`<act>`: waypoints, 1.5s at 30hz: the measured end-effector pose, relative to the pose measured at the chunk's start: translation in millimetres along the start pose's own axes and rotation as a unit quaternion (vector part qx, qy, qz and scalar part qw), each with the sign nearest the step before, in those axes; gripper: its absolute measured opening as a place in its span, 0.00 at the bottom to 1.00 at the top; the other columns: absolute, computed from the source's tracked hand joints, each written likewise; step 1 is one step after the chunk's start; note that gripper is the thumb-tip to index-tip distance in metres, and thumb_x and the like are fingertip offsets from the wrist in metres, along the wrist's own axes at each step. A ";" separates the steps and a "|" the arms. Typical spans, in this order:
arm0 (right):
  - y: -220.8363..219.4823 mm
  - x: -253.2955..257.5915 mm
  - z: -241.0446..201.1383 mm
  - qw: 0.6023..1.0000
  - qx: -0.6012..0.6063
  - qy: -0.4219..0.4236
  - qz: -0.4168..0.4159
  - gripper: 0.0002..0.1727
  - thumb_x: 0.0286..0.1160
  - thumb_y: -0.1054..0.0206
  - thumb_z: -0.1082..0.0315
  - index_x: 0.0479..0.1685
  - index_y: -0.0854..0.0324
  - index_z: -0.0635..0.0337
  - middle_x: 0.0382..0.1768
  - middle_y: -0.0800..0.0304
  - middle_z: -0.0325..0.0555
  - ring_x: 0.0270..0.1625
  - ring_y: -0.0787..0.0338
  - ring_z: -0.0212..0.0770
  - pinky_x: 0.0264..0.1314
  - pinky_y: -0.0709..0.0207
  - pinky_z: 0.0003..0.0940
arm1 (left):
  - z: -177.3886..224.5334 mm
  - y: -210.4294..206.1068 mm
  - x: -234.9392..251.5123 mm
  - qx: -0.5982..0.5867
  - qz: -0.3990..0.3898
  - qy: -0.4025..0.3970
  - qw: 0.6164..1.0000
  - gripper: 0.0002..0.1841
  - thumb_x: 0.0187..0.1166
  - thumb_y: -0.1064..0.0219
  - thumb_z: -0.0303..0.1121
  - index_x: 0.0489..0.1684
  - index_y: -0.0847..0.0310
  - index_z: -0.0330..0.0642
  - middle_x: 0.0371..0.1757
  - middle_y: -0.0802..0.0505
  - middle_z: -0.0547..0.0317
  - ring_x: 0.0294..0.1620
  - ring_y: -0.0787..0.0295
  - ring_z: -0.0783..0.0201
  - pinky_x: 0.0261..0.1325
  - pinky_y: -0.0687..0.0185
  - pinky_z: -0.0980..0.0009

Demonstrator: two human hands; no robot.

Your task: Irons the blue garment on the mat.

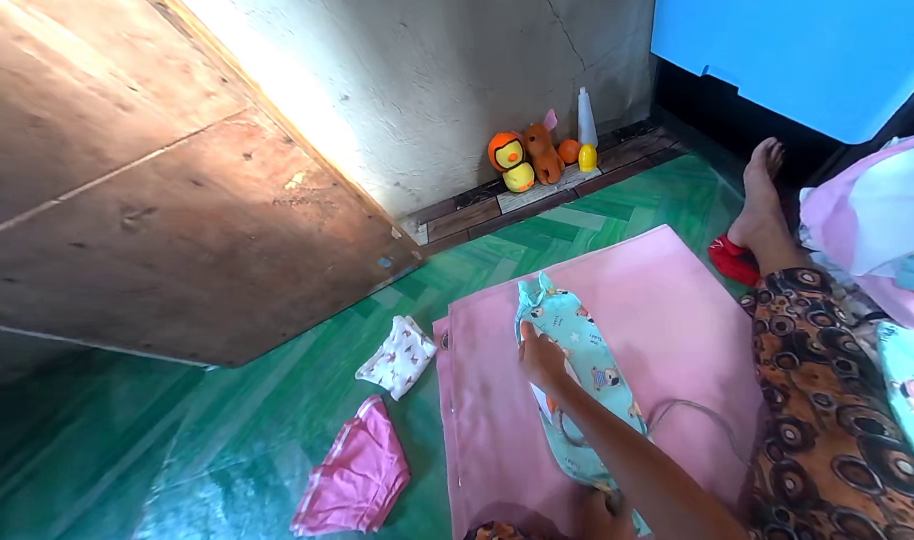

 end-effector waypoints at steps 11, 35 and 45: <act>9.9 12.7 -8.4 1.000 0.004 0.002 0.008 0.32 0.93 0.52 0.60 0.95 0.49 0.47 0.72 0.18 0.63 0.69 0.12 0.61 0.67 0.19 0.57 | 0.8 1.1 4.0 0.017 -0.042 0.018 0.999 0.24 0.88 0.42 0.46 0.51 0.14 0.27 0.47 0.08 0.39 0.49 0.11 0.50 0.59 0.18 0.51; -16.2 -47.6 27.5 0.999 -0.015 0.020 -0.022 0.33 0.94 0.53 0.58 0.98 0.54 0.41 0.72 0.18 0.63 0.68 0.12 0.62 0.67 0.19 0.59 | 11.5 4.3 -10.0 0.030 -0.009 0.006 1.000 0.18 0.87 0.38 0.37 0.43 0.14 0.25 0.36 0.10 0.40 0.39 0.11 0.50 0.51 0.17 0.51; -31.1 -74.0 41.9 0.998 -0.034 0.028 -0.042 0.33 0.94 0.53 0.57 0.98 0.53 0.41 0.72 0.19 0.65 0.66 0.11 0.64 0.66 0.19 0.59 | 5.0 -0.1 -3.9 0.031 -0.002 -0.004 1.000 0.16 0.83 0.34 0.34 0.52 0.15 0.25 0.42 0.07 0.38 0.45 0.08 0.48 0.56 0.15 0.49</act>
Point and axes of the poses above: each hand's wrist, its own x-axis towards the middle knuckle, its own y-axis out of the back of the hand, z = x × y, the point moved 6 cm from there along x, towards the middle knuckle
